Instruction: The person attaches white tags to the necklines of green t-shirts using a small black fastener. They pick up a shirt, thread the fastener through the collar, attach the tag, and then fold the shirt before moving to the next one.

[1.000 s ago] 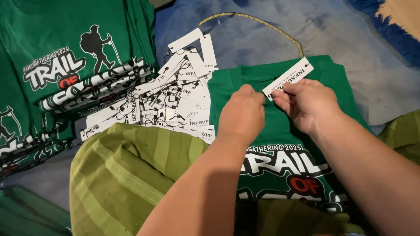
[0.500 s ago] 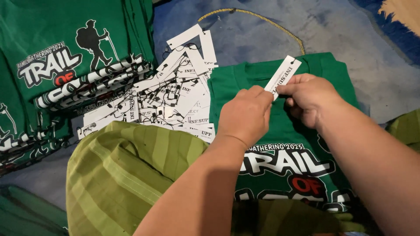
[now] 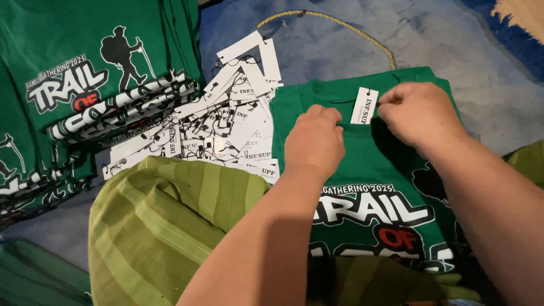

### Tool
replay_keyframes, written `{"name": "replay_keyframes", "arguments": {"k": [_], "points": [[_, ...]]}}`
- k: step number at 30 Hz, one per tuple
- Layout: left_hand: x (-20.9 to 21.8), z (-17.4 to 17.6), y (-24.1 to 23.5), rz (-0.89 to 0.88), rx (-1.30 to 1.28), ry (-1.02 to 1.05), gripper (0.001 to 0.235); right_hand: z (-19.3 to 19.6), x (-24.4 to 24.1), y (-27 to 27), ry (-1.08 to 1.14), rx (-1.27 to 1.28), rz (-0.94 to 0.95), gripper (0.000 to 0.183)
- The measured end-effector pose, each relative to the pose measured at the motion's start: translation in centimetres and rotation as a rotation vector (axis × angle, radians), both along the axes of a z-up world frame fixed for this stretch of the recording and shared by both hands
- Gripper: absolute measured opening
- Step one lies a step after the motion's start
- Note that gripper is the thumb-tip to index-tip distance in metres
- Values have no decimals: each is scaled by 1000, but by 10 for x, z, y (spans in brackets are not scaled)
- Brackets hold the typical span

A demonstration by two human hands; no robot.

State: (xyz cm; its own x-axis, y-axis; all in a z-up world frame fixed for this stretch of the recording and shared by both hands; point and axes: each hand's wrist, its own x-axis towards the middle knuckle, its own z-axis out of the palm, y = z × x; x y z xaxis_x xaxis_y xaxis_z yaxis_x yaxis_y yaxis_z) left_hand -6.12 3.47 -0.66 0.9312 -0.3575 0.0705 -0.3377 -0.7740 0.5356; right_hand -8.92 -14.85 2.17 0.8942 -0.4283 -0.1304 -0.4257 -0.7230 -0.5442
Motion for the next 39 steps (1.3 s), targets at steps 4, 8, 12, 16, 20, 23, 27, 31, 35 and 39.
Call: {"name": "replay_keyframes", "arguments": {"k": [4, 8, 12, 16, 20, 23, 27, 31, 35, 39], "points": [[2, 6, 0, -4, 25, 49, 20, -18, -3, 0, -265, -37, 115, 40], [3, 8, -1, 6, 29, 8, 18, -15, -2, 13, -98, -119, 176, 57], [11, -1, -1, 61, 37, -166, 37, -6, -2, 23, 7, -135, 209, 48], [32, -21, 8, 116, 169, -286, 52, -10, -1, 15, -92, -122, 370, 46], [53, -18, 15, 94, 405, -83, 65, -16, 2, 5, -184, -103, 392, 44], [66, -6, 14, 77, 472, -11, 66, -45, 2, -23, -344, -356, 313, 41], [76, 3, 15, 89, 468, -237, 27, -66, 6, -54, -236, -483, 159, 58], [65, -3, 19, 55, 418, -422, 13, -58, 9, -59, -202, -418, 187, 69], [47, -7, 32, -124, 166, -391, 22, -45, 16, -50, -131, -414, 231, 87], [41, -7, 44, -214, -20, -335, 32, -58, 21, -68, -217, -640, 289, 86]]}}
